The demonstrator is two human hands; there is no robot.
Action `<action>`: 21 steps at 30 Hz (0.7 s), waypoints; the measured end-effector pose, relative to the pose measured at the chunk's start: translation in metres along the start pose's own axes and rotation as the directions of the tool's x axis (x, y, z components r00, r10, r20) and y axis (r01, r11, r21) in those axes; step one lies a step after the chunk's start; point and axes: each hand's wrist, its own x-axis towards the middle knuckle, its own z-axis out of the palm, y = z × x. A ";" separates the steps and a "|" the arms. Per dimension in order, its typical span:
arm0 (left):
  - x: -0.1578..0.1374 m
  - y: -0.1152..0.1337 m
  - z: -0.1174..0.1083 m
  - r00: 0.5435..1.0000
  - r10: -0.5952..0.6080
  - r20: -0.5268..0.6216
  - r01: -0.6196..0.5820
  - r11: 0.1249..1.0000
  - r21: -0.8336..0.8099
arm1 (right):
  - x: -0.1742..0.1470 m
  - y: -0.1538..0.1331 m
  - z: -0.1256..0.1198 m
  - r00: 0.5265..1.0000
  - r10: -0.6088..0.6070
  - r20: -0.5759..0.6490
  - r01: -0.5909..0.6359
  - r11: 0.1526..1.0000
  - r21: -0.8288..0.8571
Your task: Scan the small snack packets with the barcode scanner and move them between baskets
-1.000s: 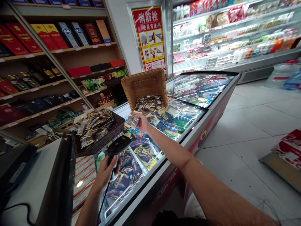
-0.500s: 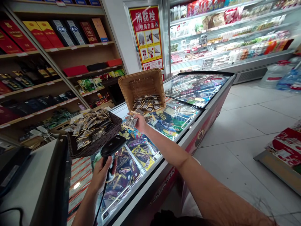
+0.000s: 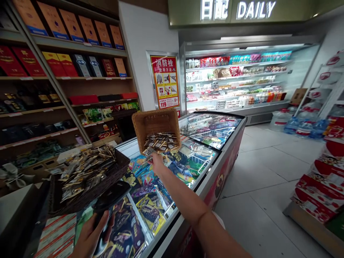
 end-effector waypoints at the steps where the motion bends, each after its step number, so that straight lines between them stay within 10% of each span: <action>1: 0.000 0.000 0.000 1.000 0.001 -0.006 -0.001 1.000 0.000 | 0.010 -0.012 -0.003 0.994 0.086 -0.068 -0.081 0.994 0.072; 3: 0.001 -0.001 -0.001 1.000 0.007 -0.021 -0.007 1.000 -0.004 | 0.034 -0.042 -0.011 0.966 0.187 -0.181 -0.151 0.969 0.196; 7: 0.002 -0.003 -0.002 1.000 0.019 -0.025 -0.019 1.000 -0.021 | 0.073 -0.083 -0.024 0.967 -0.030 -0.254 0.045 0.997 0.055; 15: 0.006 -0.010 -0.005 0.986 0.039 -0.165 -0.056 0.994 -0.099 | 0.020 -0.020 0.035 0.975 -0.171 -0.143 0.135 0.964 -0.229; 21: 0.007 -0.001 -0.013 0.910 -0.056 -0.410 -0.038 0.975 -0.217 | -0.017 -0.034 0.132 0.853 -0.337 0.399 0.488 0.786 -0.379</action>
